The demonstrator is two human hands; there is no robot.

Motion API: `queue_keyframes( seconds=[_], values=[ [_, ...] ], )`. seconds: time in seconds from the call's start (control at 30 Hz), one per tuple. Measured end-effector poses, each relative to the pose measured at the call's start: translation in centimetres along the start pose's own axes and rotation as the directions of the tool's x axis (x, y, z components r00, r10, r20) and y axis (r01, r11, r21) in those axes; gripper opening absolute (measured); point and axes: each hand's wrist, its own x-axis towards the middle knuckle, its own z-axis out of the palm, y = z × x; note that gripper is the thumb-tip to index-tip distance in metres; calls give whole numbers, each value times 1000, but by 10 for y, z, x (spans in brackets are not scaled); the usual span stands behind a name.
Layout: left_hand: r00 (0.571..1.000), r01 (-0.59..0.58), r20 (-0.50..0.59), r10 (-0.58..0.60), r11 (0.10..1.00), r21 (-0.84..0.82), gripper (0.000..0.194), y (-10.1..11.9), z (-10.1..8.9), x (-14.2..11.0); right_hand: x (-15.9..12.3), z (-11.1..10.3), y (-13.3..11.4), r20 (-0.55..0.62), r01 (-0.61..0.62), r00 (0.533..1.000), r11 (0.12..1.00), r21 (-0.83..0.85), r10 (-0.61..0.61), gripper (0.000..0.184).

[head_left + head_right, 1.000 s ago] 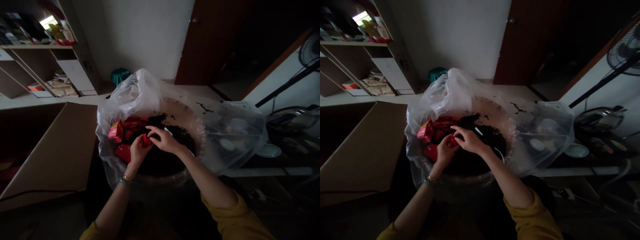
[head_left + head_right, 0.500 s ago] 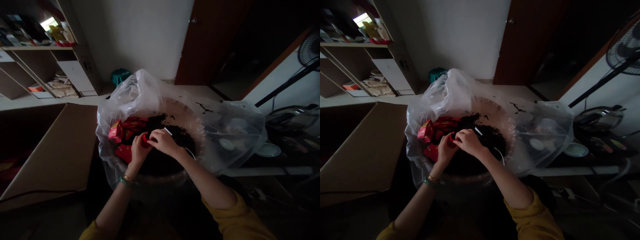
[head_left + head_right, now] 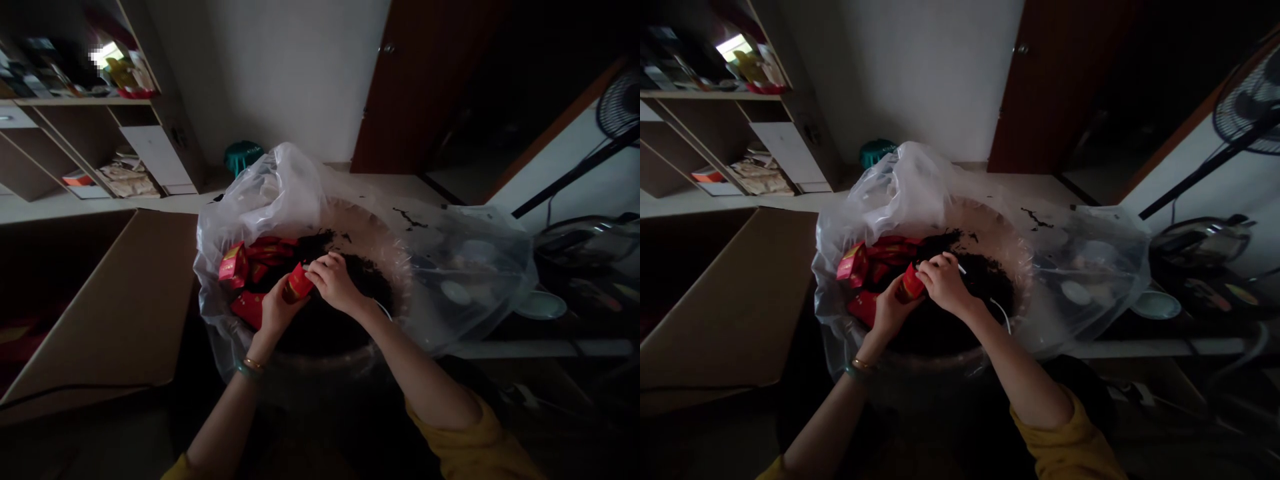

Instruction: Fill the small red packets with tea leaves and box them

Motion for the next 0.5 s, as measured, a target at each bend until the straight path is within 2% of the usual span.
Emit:
queue_keyframes(
  seconds=[0.2, 0.3, 0.4, 0.5],
  values=[
    [982, -167, -95, 166, 986, -4, 59, -7, 5, -4, 0, -8, 2, 72, -9, 997, 997, 77, 4, 19],
    [972, -195, -133, 194, 981, 11, 56, -8, 7, -5, -2, -11, -3, 24, -29, 999, 995, 100, 27, 21],
    [973, -199, -114, 202, 979, 35, 57, -6, 8, -4, 0, -6, -9, -17, -112, 993, 991, 72, 114, 29],
    [979, -178, -87, 183, 982, 55, 58, -2, 9, -4, 2, 3, -12, 28, -215, 977, 975, 59, 213, 38]
  ],
)
